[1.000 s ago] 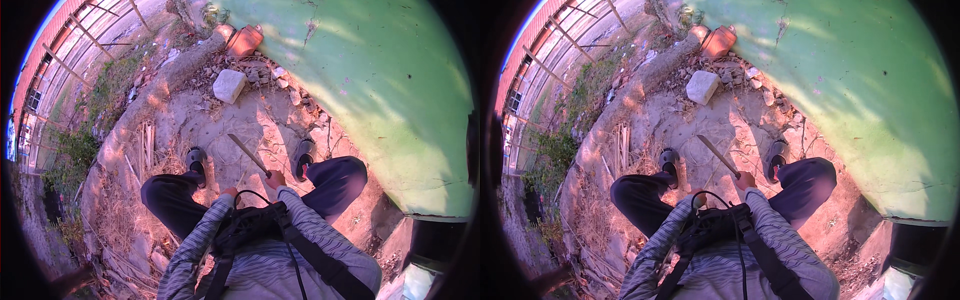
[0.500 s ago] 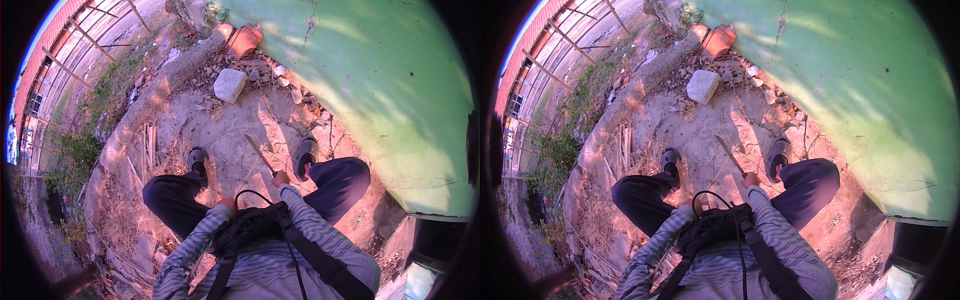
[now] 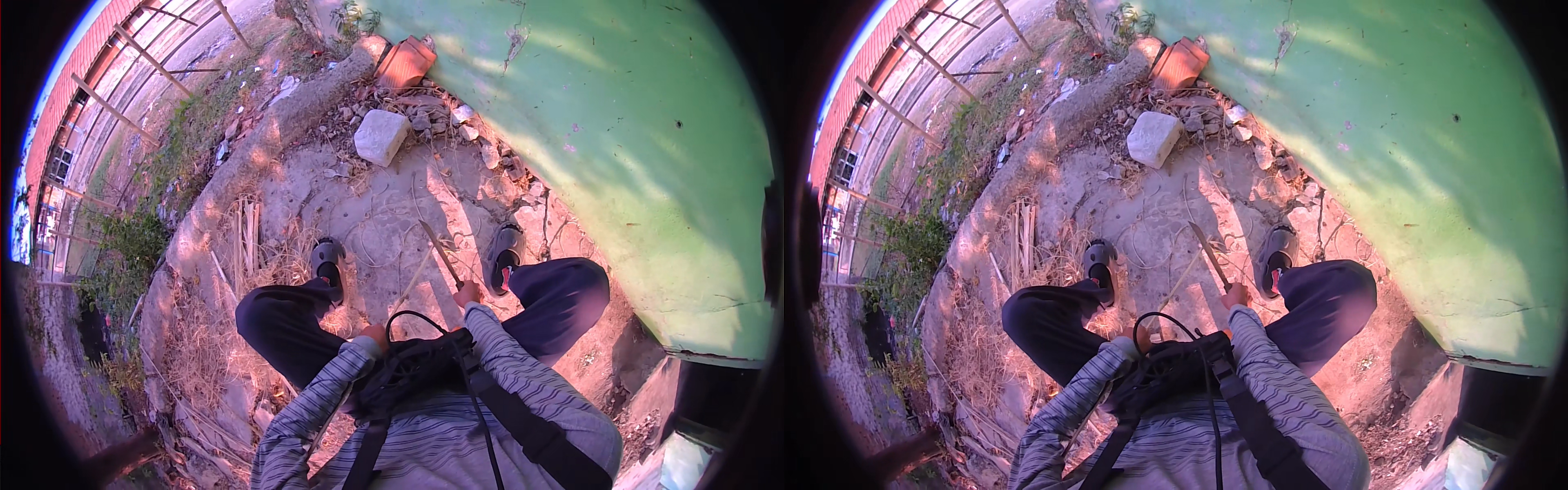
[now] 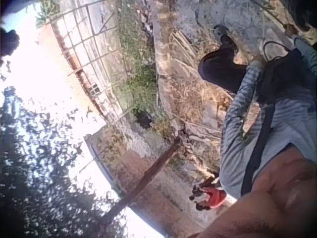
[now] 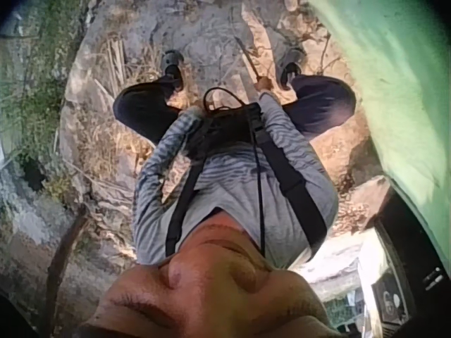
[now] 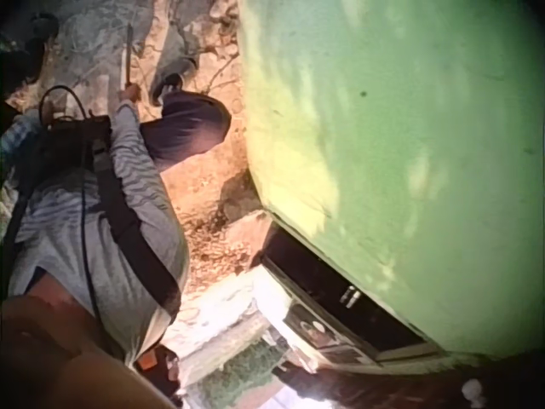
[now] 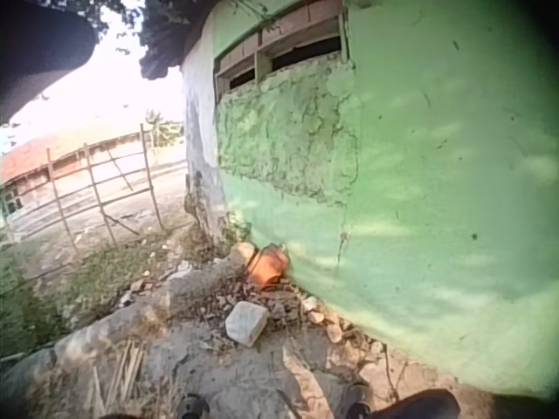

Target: The person shaves and thins a wooden strip using a machete, peeling layers along its length.

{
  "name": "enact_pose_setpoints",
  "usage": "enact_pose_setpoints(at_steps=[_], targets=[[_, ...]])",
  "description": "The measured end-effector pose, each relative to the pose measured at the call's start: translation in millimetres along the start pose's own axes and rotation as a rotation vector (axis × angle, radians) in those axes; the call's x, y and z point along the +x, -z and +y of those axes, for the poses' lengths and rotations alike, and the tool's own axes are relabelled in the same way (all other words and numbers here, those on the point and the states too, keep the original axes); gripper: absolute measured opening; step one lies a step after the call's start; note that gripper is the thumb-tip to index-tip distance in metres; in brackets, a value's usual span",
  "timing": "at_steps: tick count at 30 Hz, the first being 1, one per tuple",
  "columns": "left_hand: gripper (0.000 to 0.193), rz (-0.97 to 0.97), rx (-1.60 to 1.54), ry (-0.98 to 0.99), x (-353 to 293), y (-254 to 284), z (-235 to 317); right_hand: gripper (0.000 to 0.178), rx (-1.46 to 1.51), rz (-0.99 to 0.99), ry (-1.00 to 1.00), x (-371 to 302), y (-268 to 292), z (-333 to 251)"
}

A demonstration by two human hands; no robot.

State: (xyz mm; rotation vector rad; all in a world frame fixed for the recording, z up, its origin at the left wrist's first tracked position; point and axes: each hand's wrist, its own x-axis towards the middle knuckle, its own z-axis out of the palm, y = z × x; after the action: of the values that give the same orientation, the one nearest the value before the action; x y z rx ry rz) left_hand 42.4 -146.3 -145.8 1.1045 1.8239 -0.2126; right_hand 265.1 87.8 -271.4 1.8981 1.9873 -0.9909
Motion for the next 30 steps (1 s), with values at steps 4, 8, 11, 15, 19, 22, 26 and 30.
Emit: enact_pose_setpoints(at_steps=[4,8,11,15,19,22,26,30], targets=[[0.039,-0.034,0.114,-0.112,16.4,-13.8,-13.8,0.034,-0.038,-0.014,0.112,-7.6,-7.3,2.8],[0.040,-0.001,0.119,-0.065,29.6,-30.6,-28.6,0.032,0.039,0.023,-0.068,-7.1,-1.8,-3.5],[0.041,-0.029,0.018,0.023,19.7,-14.3,3.2,0.032,-0.009,0.001,-0.050,-5.7,-1.6,12.9],[0.042,-0.021,0.026,0.033,9.0,-9.1,0.4,0.033,0.000,-0.019,-0.124,-7.3,-6.8,-0.1],[0.040,-0.016,-0.013,-0.020,15.0,-17.3,-5.9,0.035,0.023,-0.032,-0.093,-11.8,-3.1,-3.4],[0.041,0.001,-0.002,-0.057,37.3,-38.1,-36.9,0.037,-0.002,-0.030,-0.037,-12.9,-12.1,-8.2],[0.040,0.008,0.016,-0.168,35.8,-41.8,-36.6,0.035,0.017,-0.031,-0.219,-10.6,-0.3,-23.3],[0.043,-0.086,0.017,-0.022,-2.5,12.5,20.5,0.035,-0.055,-0.011,-0.100,-12.8,-6.2,6.6]])
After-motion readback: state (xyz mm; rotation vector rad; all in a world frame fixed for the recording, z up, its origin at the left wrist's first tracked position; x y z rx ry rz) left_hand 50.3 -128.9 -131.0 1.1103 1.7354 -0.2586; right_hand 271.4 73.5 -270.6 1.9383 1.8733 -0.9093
